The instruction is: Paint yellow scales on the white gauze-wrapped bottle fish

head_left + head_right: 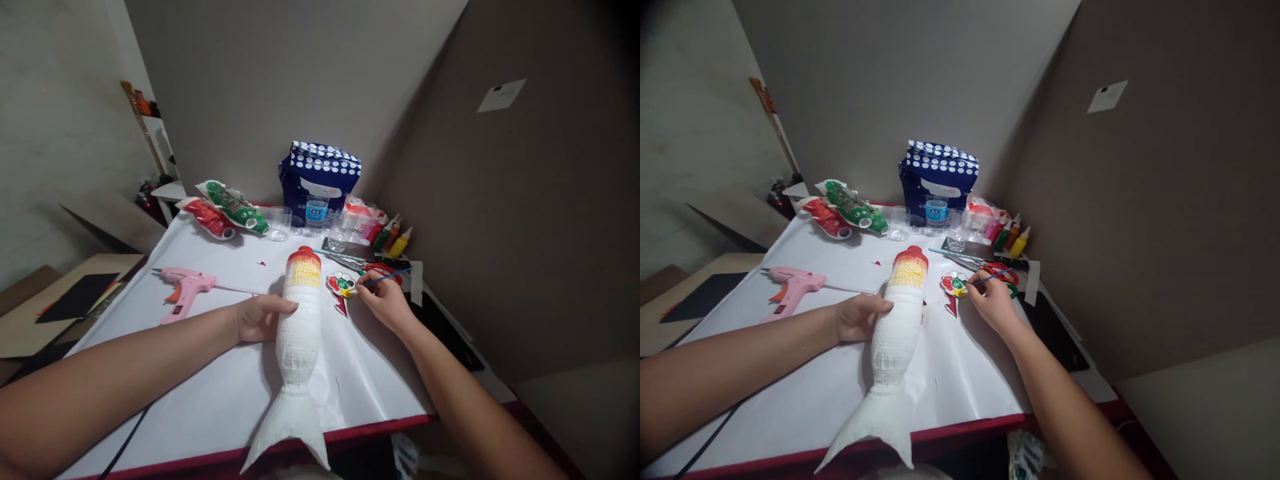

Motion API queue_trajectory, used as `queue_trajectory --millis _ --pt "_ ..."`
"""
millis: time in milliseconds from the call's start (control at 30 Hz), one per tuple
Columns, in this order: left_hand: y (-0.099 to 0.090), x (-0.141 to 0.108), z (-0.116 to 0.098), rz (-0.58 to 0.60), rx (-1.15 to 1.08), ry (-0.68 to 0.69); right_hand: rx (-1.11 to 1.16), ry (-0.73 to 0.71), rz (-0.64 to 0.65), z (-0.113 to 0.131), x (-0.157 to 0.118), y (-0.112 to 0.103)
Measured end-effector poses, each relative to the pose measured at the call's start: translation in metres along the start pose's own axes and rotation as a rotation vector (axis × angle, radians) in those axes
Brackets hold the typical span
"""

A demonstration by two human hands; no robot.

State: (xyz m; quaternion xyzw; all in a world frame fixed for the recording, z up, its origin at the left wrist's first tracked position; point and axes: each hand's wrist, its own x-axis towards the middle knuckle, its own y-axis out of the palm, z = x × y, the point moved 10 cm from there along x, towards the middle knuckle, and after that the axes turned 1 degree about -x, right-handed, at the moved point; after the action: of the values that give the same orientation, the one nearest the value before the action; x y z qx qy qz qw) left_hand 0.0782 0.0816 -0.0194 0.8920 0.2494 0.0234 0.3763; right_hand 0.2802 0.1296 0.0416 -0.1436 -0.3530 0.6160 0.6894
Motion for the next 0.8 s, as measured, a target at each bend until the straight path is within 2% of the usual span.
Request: queue_trajectory --millis 800 --pt "-0.0087 0.0030 0.0043 -0.110 0.037 -0.030 -0.001 0.017 0.002 0.0002 -0.0019 0.0000"
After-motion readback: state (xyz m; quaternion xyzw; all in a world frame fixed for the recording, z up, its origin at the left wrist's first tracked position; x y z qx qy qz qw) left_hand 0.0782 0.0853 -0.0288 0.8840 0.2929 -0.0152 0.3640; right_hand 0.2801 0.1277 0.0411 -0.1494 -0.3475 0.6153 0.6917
